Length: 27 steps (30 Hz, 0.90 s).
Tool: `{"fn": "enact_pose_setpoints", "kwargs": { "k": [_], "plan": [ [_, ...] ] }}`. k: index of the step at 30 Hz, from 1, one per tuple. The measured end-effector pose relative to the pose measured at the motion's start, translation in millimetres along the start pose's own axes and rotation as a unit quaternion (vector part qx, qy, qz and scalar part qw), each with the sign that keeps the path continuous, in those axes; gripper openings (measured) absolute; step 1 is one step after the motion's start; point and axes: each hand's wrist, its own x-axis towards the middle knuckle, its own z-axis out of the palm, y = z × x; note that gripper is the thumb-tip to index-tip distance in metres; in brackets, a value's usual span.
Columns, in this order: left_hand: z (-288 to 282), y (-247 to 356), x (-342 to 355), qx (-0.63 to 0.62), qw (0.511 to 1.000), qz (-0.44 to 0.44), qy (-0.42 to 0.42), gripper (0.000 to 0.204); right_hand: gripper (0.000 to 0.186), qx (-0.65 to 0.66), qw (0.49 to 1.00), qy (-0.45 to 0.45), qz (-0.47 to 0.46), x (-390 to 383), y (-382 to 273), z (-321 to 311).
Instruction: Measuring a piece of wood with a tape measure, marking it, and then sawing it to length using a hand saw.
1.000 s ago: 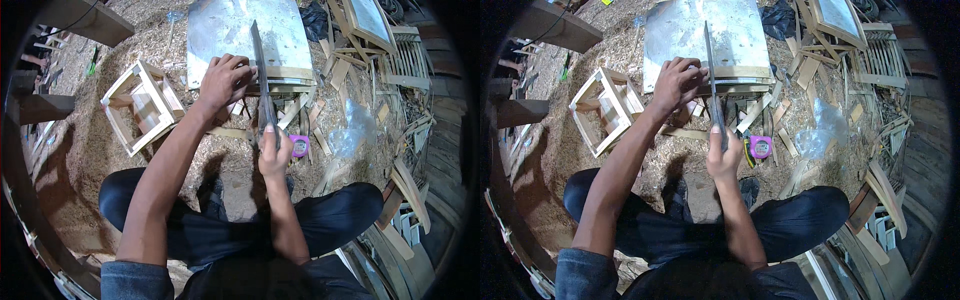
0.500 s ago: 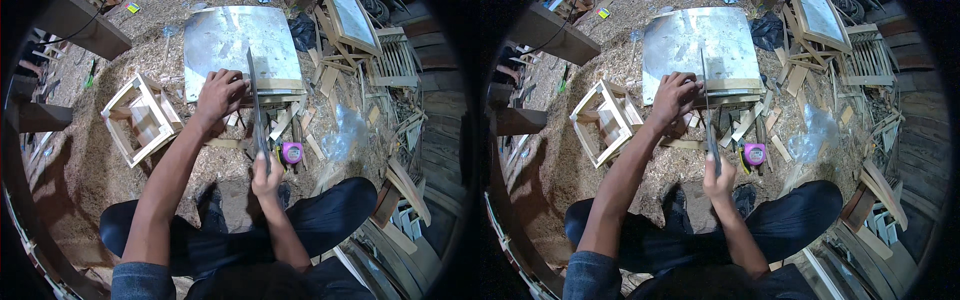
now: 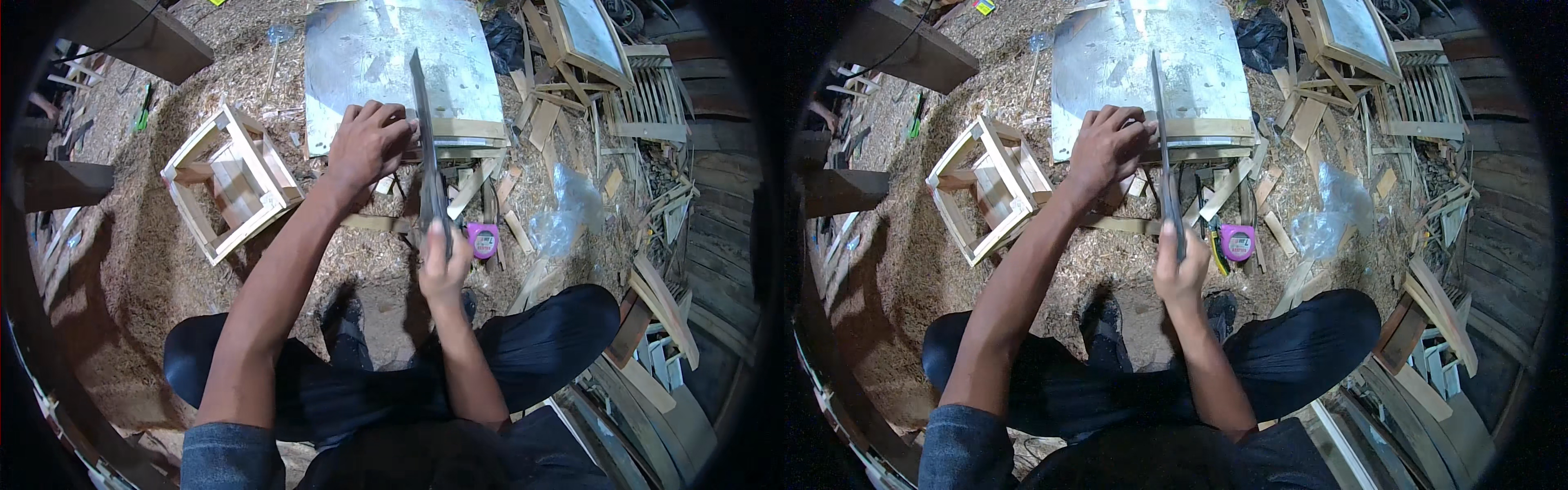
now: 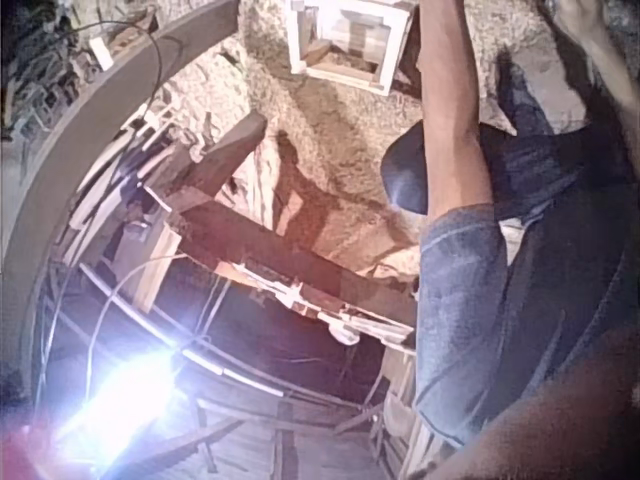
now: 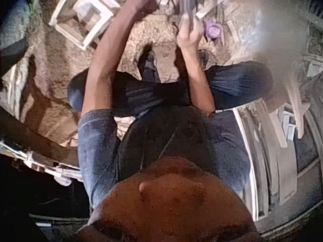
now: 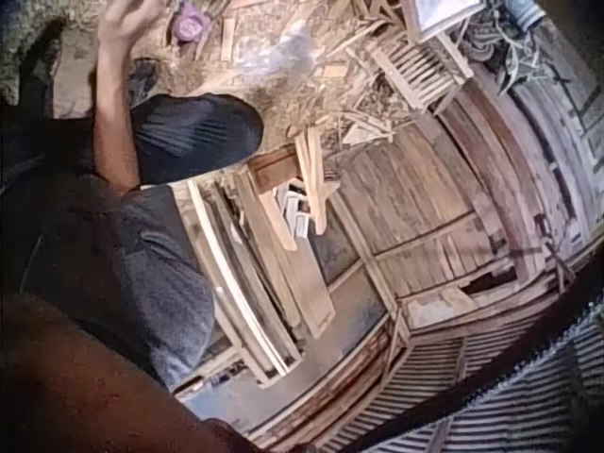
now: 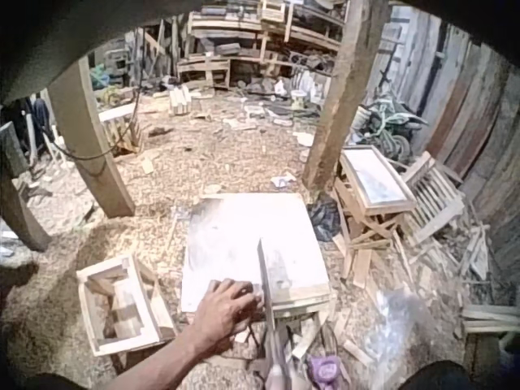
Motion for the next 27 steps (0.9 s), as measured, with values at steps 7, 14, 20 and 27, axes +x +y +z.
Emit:
{"fn": "enact_pose_setpoints", "kwargs": {
  "k": [7,14,20,27],
  "plan": [
    [9,-12,11,-0.006,0.998,-0.038,0.057,0.032,0.028,0.039,0.999,0.019,-0.018,-5,13,6],
    [5,-5,13,-0.012,0.998,-0.041,0.045,0.021,0.032,0.203,0.978,0.014,-0.032,-21,32,-8],
    [1,-6,35,-0.08,0.993,-0.09,-0.004,0.043,0.037,0.16,0.987,0.0,0.015,-9,17,-16],
    [3,13,46,-0.025,0.99,-0.135,0.018,0.034,0.037,0.133,0.989,-0.047,0.044,26,14,-29]
  ]
}}
